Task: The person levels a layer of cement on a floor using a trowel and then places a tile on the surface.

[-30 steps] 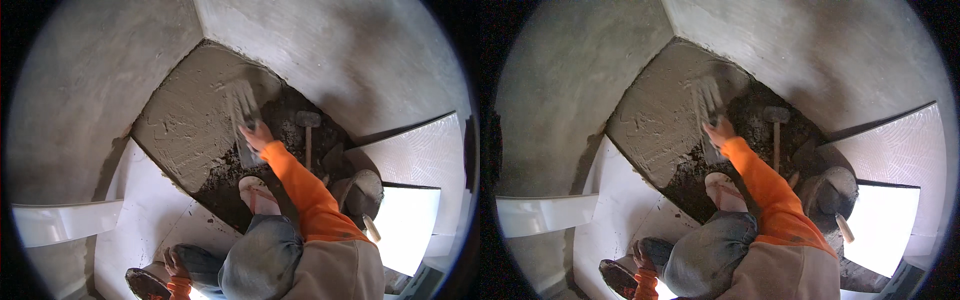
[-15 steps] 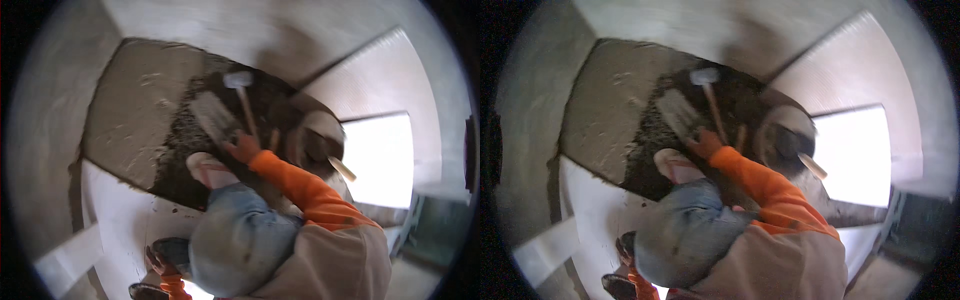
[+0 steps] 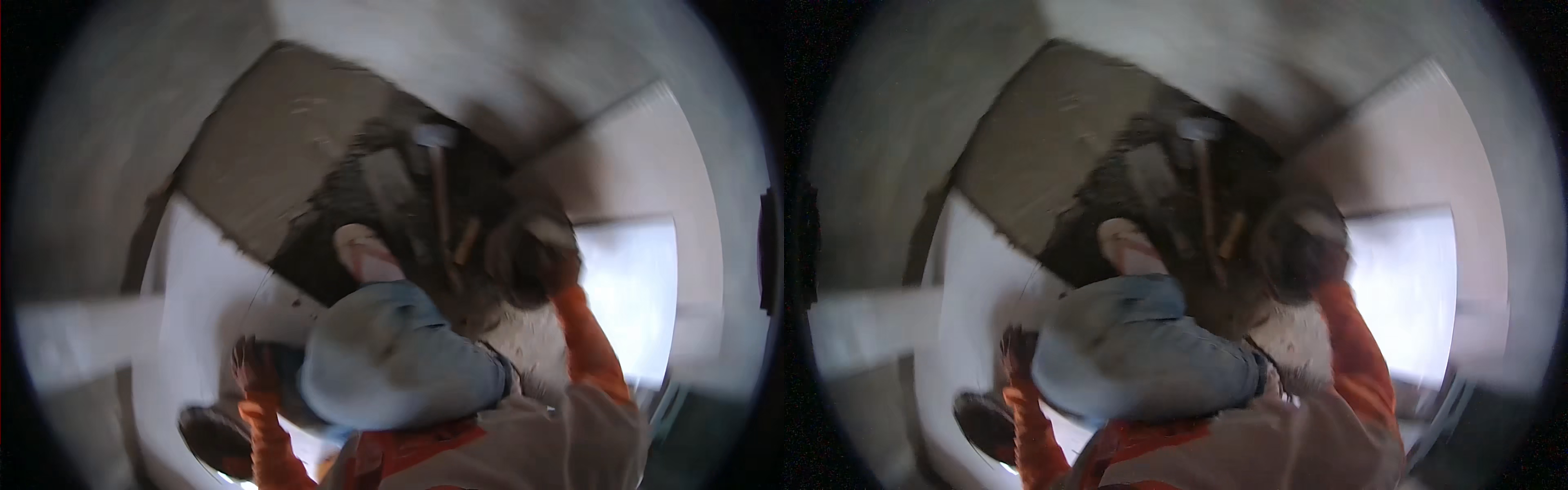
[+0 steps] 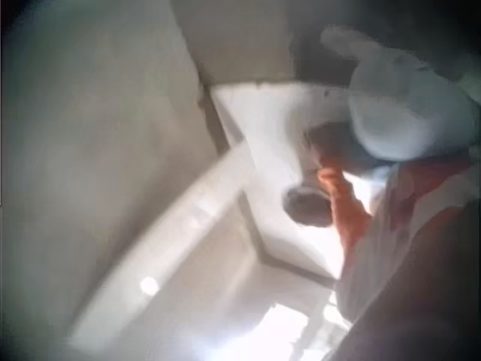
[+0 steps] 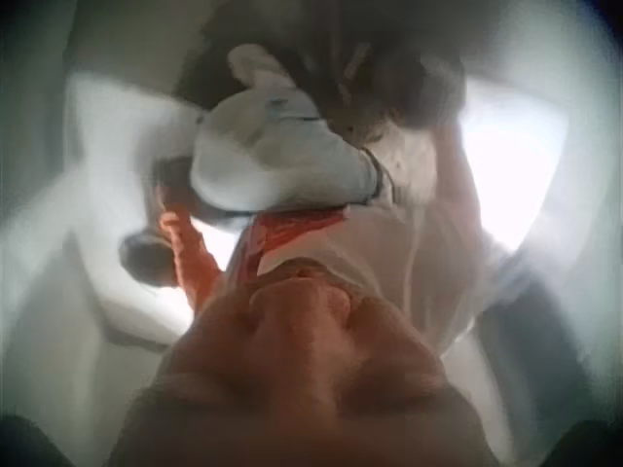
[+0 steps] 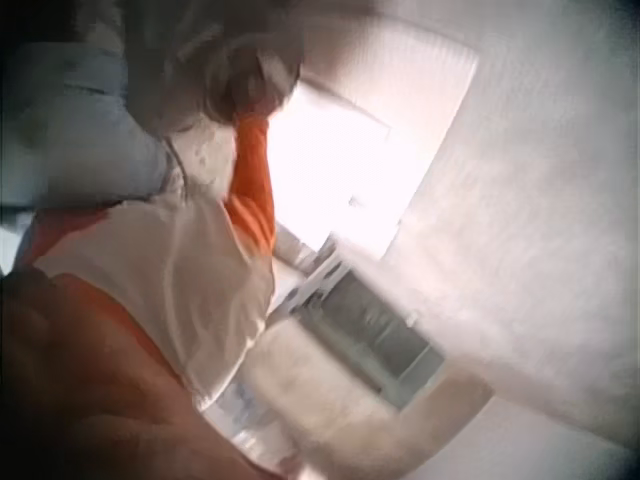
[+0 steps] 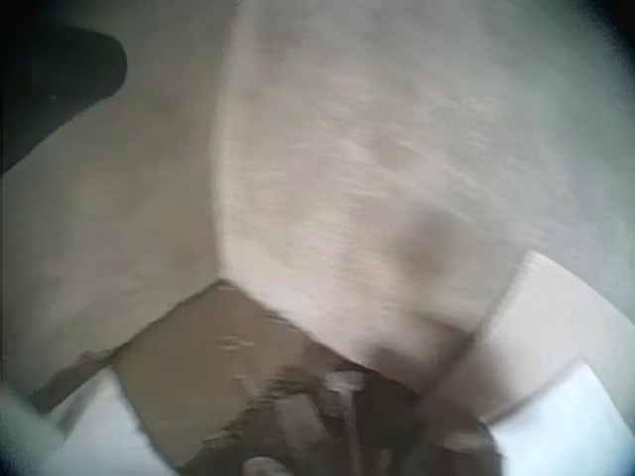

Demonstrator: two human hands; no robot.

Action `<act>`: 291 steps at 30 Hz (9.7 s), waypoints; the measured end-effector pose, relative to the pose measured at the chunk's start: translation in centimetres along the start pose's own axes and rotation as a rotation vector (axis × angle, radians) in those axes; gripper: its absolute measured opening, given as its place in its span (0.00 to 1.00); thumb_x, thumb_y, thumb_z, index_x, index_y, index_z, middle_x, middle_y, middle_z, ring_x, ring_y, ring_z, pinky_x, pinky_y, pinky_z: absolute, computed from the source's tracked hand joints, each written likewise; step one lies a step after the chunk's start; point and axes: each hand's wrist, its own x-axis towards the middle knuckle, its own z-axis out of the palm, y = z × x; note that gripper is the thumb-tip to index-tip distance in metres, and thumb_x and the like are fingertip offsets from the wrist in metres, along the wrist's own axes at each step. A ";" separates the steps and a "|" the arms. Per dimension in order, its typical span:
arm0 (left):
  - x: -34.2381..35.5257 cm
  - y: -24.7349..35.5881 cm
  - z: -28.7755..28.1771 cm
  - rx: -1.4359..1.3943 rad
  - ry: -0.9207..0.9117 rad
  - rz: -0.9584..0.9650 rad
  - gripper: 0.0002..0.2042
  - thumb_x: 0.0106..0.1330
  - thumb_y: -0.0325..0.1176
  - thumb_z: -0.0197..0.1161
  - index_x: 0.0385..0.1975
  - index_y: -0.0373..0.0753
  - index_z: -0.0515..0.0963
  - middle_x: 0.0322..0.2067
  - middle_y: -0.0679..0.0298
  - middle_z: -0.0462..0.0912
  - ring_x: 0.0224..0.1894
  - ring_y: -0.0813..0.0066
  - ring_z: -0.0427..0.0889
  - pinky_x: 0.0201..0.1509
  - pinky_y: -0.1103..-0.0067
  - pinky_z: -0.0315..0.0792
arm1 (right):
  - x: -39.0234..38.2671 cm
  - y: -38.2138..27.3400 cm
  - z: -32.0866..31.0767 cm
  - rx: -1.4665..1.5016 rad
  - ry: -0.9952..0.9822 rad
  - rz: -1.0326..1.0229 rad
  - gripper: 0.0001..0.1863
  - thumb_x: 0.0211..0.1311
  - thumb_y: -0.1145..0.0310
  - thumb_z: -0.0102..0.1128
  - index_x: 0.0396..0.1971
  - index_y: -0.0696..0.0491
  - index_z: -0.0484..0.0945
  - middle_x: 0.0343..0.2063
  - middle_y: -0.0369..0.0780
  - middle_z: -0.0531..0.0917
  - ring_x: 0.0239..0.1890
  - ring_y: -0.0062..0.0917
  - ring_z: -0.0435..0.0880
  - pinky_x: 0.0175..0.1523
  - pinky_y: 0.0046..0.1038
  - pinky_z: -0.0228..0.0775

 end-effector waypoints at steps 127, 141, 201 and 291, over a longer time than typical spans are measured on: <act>5.5 -8.8 6.7 -0.391 -0.459 -1.019 0.45 0.60 0.61 0.52 0.67 0.32 0.49 0.66 0.45 0.53 0.69 0.50 0.49 0.70 0.67 0.48 | 27.2 -39.8 6.0 0.197 0.191 -0.370 0.41 0.50 0.35 0.58 0.54 0.54 0.72 0.50 0.48 0.78 0.46 0.43 0.80 0.52 0.38 0.71; 7.8 8.9 1.6 -0.484 0.059 -0.218 0.37 0.57 0.52 0.59 0.63 0.38 0.60 0.62 0.50 0.63 0.66 0.53 0.58 0.68 0.61 0.53 | -5.6 -47.3 -9.4 0.695 -1.253 -1.065 0.17 0.60 0.56 0.62 0.39 0.53 0.76 0.22 0.30 0.75 0.18 0.10 0.69 0.19 0.17 0.63; 4.8 -2.6 3.8 -0.009 -0.448 -0.951 0.14 0.60 0.46 0.54 0.35 0.47 0.81 0.36 0.57 0.83 0.40 0.53 0.80 0.44 0.62 0.71 | 35.5 -46.8 5.6 0.416 -0.362 -0.806 0.27 0.53 0.47 0.58 0.46 0.52 0.80 0.43 0.51 0.81 0.49 0.45 0.78 0.58 0.37 0.67; 6.2 -0.9 2.6 -0.021 -0.381 -0.935 0.13 0.59 0.44 0.56 0.37 0.45 0.81 0.36 0.55 0.83 0.40 0.51 0.80 0.45 0.61 0.72 | 27.1 -49.6 4.5 0.204 -0.309 -0.923 0.23 0.56 0.52 0.56 0.49 0.48 0.78 0.45 0.49 0.80 0.48 0.44 0.79 0.56 0.38 0.69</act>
